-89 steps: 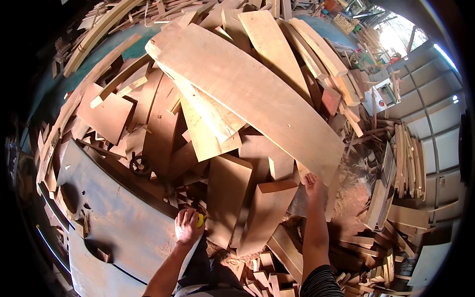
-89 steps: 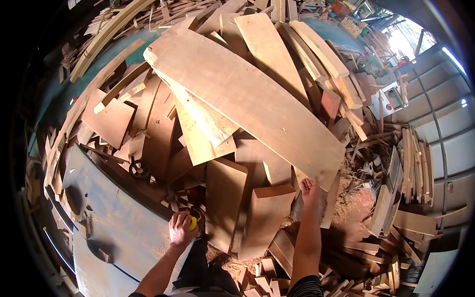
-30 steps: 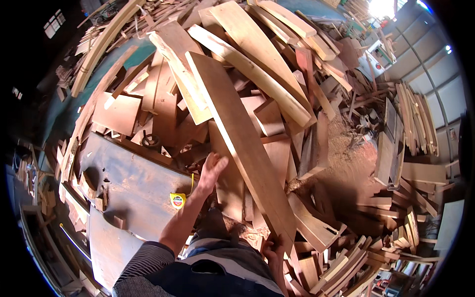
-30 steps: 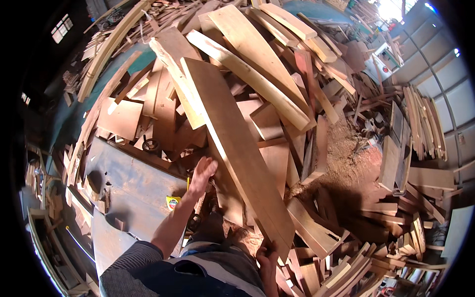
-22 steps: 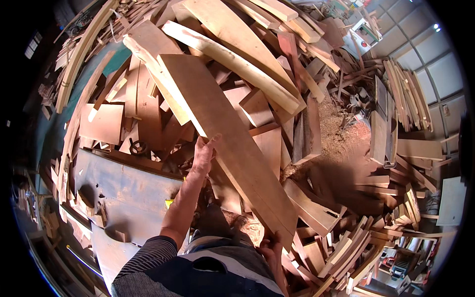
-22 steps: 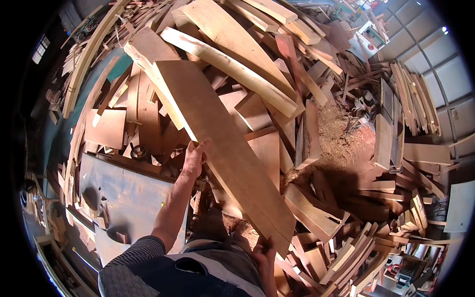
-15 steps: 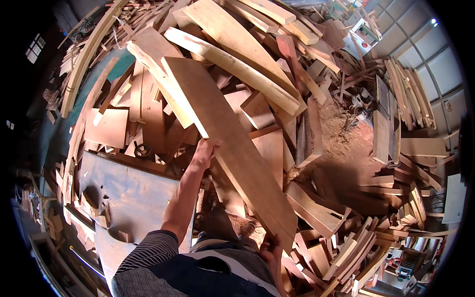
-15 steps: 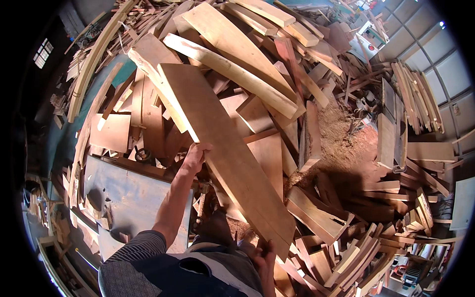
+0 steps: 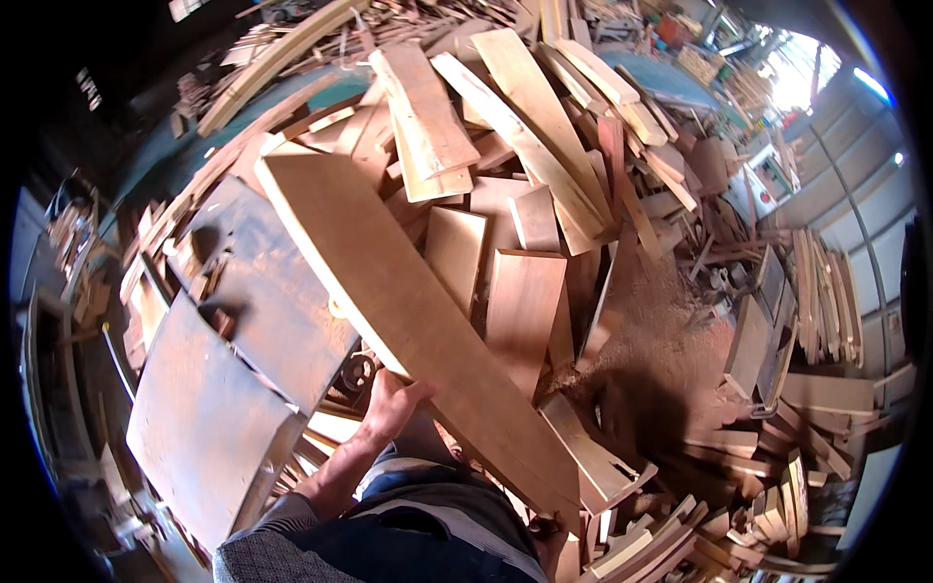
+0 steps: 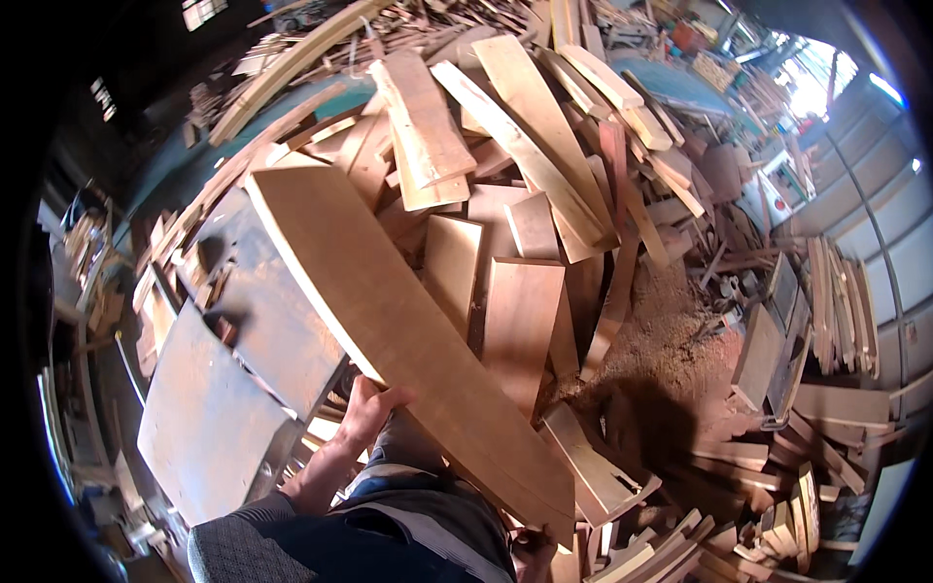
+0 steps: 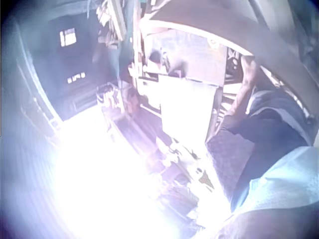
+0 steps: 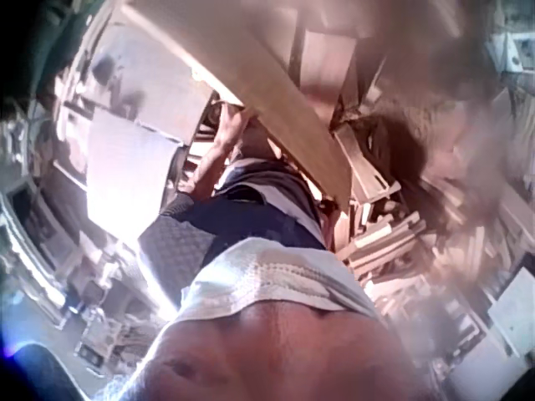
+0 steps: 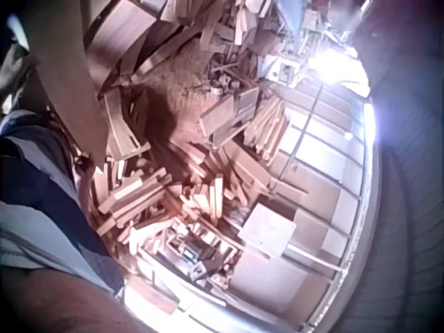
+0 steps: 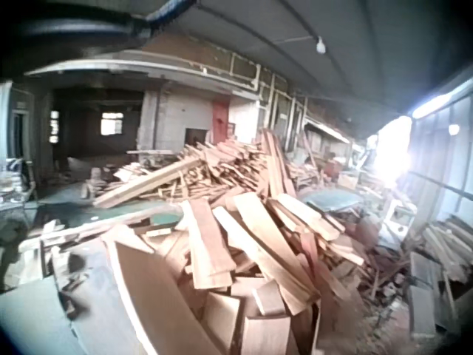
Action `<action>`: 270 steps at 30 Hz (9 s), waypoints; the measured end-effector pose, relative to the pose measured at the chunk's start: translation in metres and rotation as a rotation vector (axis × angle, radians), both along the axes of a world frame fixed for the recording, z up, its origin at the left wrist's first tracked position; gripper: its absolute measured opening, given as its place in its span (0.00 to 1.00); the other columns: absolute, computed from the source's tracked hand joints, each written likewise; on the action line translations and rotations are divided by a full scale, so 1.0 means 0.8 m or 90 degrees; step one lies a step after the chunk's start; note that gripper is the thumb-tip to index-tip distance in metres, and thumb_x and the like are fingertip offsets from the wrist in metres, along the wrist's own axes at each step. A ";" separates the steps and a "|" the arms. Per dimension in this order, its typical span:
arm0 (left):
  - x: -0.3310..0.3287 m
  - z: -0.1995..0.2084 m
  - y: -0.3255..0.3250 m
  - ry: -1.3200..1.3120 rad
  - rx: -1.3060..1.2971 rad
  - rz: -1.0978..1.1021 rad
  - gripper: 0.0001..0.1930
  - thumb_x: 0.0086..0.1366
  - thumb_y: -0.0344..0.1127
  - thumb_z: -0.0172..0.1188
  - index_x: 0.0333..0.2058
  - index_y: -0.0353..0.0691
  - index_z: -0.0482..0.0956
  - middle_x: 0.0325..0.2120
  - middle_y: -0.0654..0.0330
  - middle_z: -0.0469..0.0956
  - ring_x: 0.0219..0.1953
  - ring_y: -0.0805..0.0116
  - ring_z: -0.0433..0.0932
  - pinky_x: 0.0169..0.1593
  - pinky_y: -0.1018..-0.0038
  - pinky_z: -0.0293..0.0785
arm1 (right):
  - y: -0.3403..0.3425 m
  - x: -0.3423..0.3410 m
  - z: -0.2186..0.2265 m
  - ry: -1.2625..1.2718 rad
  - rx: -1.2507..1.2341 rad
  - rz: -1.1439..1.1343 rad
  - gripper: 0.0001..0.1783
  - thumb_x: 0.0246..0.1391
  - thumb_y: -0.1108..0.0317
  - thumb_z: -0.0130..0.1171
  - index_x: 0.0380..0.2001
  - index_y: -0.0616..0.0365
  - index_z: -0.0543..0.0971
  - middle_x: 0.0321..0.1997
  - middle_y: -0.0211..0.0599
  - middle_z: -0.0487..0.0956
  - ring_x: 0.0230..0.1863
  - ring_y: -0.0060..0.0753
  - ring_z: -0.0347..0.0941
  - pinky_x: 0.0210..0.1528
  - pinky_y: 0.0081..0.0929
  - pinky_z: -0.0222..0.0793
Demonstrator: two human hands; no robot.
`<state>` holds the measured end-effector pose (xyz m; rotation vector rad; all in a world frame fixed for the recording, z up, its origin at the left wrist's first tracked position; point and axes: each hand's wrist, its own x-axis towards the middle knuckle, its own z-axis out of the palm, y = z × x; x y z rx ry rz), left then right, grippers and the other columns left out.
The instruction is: The person measures several pieces of wood with a tape measure while standing at a woodworking machine.
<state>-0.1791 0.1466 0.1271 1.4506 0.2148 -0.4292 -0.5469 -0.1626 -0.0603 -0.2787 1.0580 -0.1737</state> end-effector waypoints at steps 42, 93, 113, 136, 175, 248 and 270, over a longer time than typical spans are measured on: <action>-0.470 -0.241 0.327 -0.027 -0.354 0.737 0.14 0.70 0.49 0.60 0.44 0.46 0.78 0.39 0.63 0.79 0.44 0.69 0.77 0.51 0.68 0.73 | 0.318 0.315 0.040 -0.073 -0.022 0.795 0.10 0.51 0.67 0.73 0.34 0.56 0.82 0.30 0.33 0.82 0.30 0.28 0.79 0.28 0.23 0.77; -0.347 -0.232 0.192 0.242 -0.412 0.755 0.14 0.71 0.51 0.59 0.39 0.47 0.80 0.34 0.64 0.83 0.39 0.67 0.82 0.43 0.68 0.79 | 0.427 0.667 -0.026 -0.391 -1.431 0.927 0.48 0.45 0.53 0.73 0.66 0.55 0.63 0.62 0.57 0.66 0.61 0.63 0.67 0.61 0.56 0.65; -0.361 -0.270 0.209 0.296 -0.477 0.674 0.17 0.73 0.51 0.56 0.47 0.45 0.77 0.40 0.57 0.81 0.44 0.60 0.80 0.48 0.66 0.76 | 0.270 0.688 0.000 -0.502 -0.340 0.783 0.21 0.64 0.56 0.57 0.52 0.62 0.76 0.51 0.39 0.80 0.51 0.32 0.77 0.59 0.40 0.73; -0.403 -0.164 0.255 0.055 -0.456 0.359 0.14 0.71 0.43 0.62 0.44 0.37 0.81 0.35 0.65 0.82 0.39 0.76 0.80 0.45 0.78 0.77 | 0.462 0.268 0.162 -0.562 -0.457 1.507 0.31 0.53 0.57 0.66 0.55 0.66 0.76 0.52 0.47 0.81 0.54 0.38 0.77 0.58 0.31 0.70; -0.476 -0.272 0.372 0.155 -0.097 1.268 0.17 0.63 0.38 0.69 0.35 0.46 0.65 0.29 0.70 0.67 0.29 0.81 0.67 0.30 0.80 0.64 | 0.610 0.303 0.114 -0.863 -1.024 1.290 0.22 0.52 0.60 0.63 0.52 0.48 0.79 0.41 0.48 0.78 0.45 0.53 0.77 0.47 0.43 0.74; -0.402 -0.258 0.327 0.334 -0.163 0.971 0.35 0.55 0.62 0.73 0.53 0.52 0.69 0.30 0.62 0.77 0.28 0.66 0.76 0.27 0.68 0.67 | 0.288 0.580 0.055 -0.466 -1.430 1.108 0.31 0.43 0.67 0.69 0.56 0.42 0.79 0.49 0.38 0.76 0.54 0.45 0.74 0.56 0.41 0.72; -0.407 -0.284 0.328 0.330 -0.137 0.992 0.27 0.54 0.65 0.72 0.38 0.50 0.77 0.18 0.63 0.72 0.20 0.66 0.71 0.23 0.70 0.66 | 0.286 0.580 0.047 -0.490 -1.411 1.090 0.31 0.43 0.67 0.69 0.55 0.42 0.79 0.47 0.40 0.76 0.50 0.49 0.75 0.54 0.44 0.73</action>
